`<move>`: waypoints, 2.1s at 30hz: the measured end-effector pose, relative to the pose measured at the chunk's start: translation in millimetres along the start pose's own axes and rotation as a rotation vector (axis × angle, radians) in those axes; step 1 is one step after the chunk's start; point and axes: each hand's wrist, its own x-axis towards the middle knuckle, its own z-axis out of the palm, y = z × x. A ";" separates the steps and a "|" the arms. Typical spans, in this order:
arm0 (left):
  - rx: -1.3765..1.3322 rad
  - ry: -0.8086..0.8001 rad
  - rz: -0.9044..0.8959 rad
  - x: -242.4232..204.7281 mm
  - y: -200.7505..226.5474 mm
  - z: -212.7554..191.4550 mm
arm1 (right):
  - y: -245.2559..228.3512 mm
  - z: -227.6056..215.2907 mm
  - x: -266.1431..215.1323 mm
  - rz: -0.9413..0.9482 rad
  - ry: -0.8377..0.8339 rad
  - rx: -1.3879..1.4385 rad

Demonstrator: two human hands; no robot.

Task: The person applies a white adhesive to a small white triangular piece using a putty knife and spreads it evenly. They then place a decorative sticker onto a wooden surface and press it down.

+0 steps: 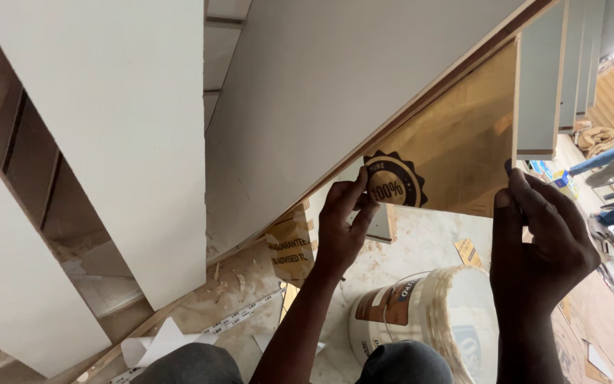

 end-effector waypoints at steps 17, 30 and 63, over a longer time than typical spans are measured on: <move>0.243 0.130 0.180 -2.9 -12.2 13.5 | 2.5 8.6 -0.9 -0.011 0.026 0.034; 0.269 0.129 0.201 -3.4 -8.2 13.3 | 11.5 10.3 -9.0 -0.002 0.034 0.086; 0.187 0.077 0.032 -0.9 27.2 11.5 | -1.4 17.5 2.1 0.023 0.016 0.112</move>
